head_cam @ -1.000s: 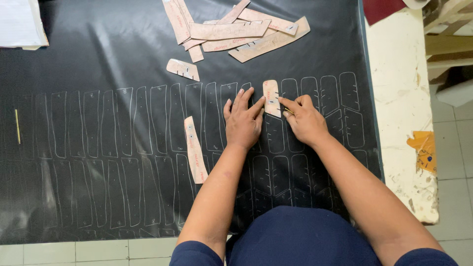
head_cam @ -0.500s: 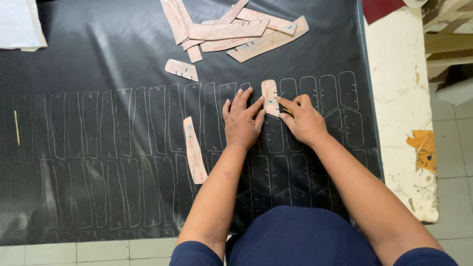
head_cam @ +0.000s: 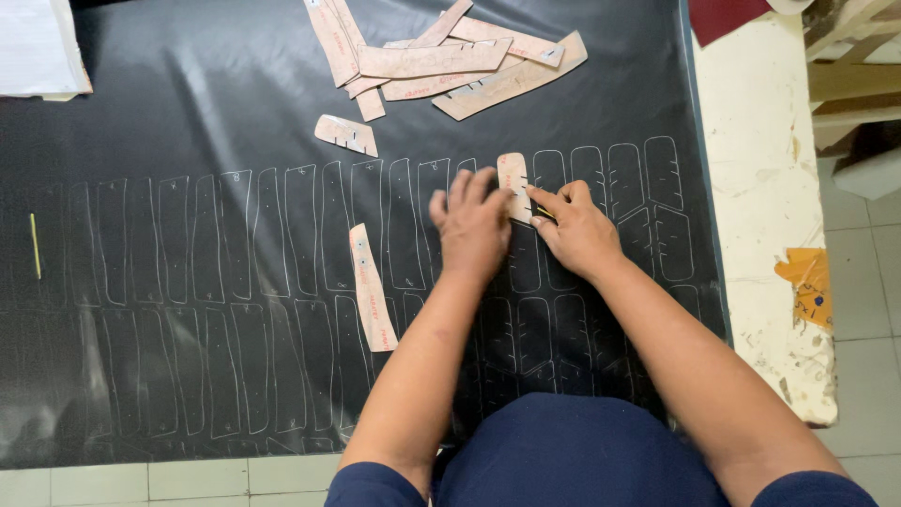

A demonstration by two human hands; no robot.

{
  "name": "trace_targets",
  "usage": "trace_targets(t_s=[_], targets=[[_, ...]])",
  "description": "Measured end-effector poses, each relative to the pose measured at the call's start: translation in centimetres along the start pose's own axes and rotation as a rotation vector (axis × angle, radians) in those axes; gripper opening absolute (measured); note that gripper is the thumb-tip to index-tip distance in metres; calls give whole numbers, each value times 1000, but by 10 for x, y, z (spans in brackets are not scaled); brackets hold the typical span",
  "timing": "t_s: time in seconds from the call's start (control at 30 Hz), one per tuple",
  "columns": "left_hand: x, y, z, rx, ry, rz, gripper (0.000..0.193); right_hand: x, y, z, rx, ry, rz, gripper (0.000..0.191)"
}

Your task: The person places paper pattern pieces onto a large black fabric sheet and uses a pencil to trace their outlines. They repeat this process for several pattern pieces, moving them across the fabric to mark multiple shapes.

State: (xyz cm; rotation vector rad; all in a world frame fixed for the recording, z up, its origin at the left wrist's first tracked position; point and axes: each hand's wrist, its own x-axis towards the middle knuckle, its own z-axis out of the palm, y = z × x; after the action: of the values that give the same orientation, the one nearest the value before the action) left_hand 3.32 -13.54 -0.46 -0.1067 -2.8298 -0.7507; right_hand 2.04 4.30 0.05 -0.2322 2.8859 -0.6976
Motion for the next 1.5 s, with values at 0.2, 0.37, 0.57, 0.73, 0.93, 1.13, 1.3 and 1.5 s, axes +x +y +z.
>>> trace_targets(t_s=[0.2,0.37,0.57,0.73,0.93,1.13,1.3,1.5], targets=[[-6,23,29,304,-181,210,26,24,12,-17,265,121,-205,26],[-24,51,48,16,-253,-196,73,38,-17,-45,180,254,-251,21],[-18,51,67,-194,-425,-400,75,51,-53,-54,276,-133,-229,25],[-31,40,91,-90,-315,-234,71,55,-56,-41,129,-211,-279,26],[-33,39,79,-105,-336,-211,77,58,-56,-39,103,-125,-346,20],[-25,52,44,-95,-301,-273,73,79,-56,-45,154,61,-414,16],[-28,53,32,-61,-189,-187,71,85,-50,-44,130,121,-427,16],[-32,50,39,80,-143,-95,64,83,-34,-44,61,208,-488,15]])
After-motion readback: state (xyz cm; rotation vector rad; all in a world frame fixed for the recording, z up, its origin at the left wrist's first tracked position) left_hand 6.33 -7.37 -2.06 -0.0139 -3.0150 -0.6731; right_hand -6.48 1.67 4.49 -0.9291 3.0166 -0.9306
